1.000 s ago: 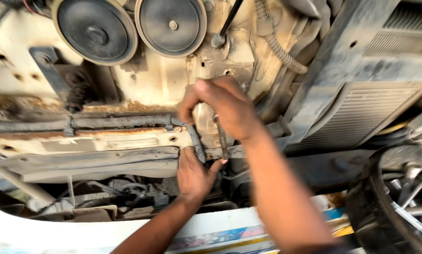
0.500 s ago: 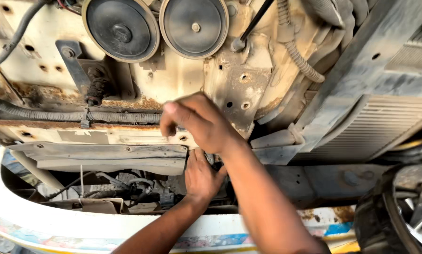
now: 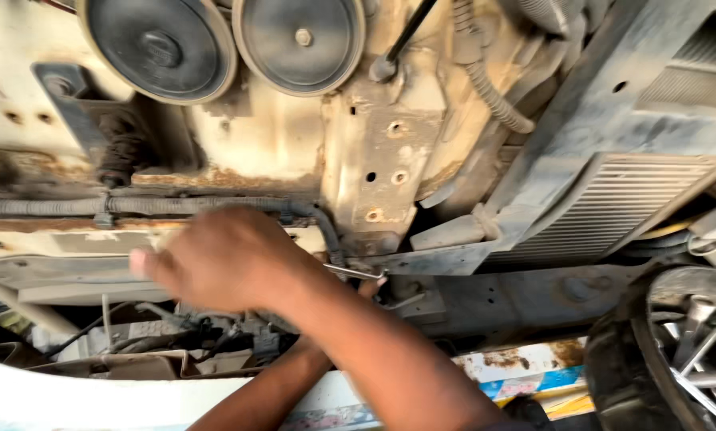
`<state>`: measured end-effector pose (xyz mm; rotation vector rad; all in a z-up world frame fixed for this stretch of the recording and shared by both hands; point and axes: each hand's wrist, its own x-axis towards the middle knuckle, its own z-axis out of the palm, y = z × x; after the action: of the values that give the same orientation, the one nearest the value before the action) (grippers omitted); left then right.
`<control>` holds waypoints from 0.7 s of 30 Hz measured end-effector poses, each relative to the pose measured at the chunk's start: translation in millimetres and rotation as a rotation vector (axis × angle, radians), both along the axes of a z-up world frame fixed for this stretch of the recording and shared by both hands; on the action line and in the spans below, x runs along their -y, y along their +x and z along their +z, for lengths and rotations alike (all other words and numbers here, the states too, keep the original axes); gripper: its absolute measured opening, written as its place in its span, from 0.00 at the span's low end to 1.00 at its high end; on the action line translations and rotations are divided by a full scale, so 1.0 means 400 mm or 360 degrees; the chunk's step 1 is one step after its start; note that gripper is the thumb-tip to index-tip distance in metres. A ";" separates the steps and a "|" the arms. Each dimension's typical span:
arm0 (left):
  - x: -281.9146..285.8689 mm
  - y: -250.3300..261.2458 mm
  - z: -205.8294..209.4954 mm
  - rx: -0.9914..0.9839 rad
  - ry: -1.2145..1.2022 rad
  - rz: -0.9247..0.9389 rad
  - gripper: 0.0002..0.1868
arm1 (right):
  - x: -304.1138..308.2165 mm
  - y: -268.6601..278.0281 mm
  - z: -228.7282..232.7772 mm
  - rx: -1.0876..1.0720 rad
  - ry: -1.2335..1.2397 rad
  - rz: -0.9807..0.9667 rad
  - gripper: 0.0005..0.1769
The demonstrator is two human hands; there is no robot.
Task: The person uses a wrench to turn a bolt on the underside of a truck's front frame while handling wires and other components.
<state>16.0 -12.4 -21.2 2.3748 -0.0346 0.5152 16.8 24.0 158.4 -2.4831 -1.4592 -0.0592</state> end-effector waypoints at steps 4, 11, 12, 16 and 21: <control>-0.023 0.015 -0.031 -0.0064 0.0132 -0.0130 0.41 | 0.072 0.034 0.021 -0.0444 0.0586 0.0405 0.24; -0.030 -0.019 0.033 -0.0151 -0.0089 -0.0090 0.44 | 0.075 0.003 0.050 -0.0214 0.0084 -0.0046 0.26; -0.023 -0.014 0.029 -0.0100 -0.0003 0.0049 0.50 | 0.024 -0.015 0.014 -0.0247 -0.0012 -0.0096 0.27; -0.008 0.038 0.006 0.0181 0.0218 0.0393 0.64 | -0.062 0.007 -0.069 -0.0197 0.0154 -0.0110 0.29; 0.022 0.017 -0.040 0.0210 0.0217 0.0389 0.64 | -0.039 -0.019 -0.176 0.0201 0.0829 -0.0202 0.22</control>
<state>22.7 -21.3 -37.2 2.4888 0.1679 0.8086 9.4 39.8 87.9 -2.1616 -1.1410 -0.5542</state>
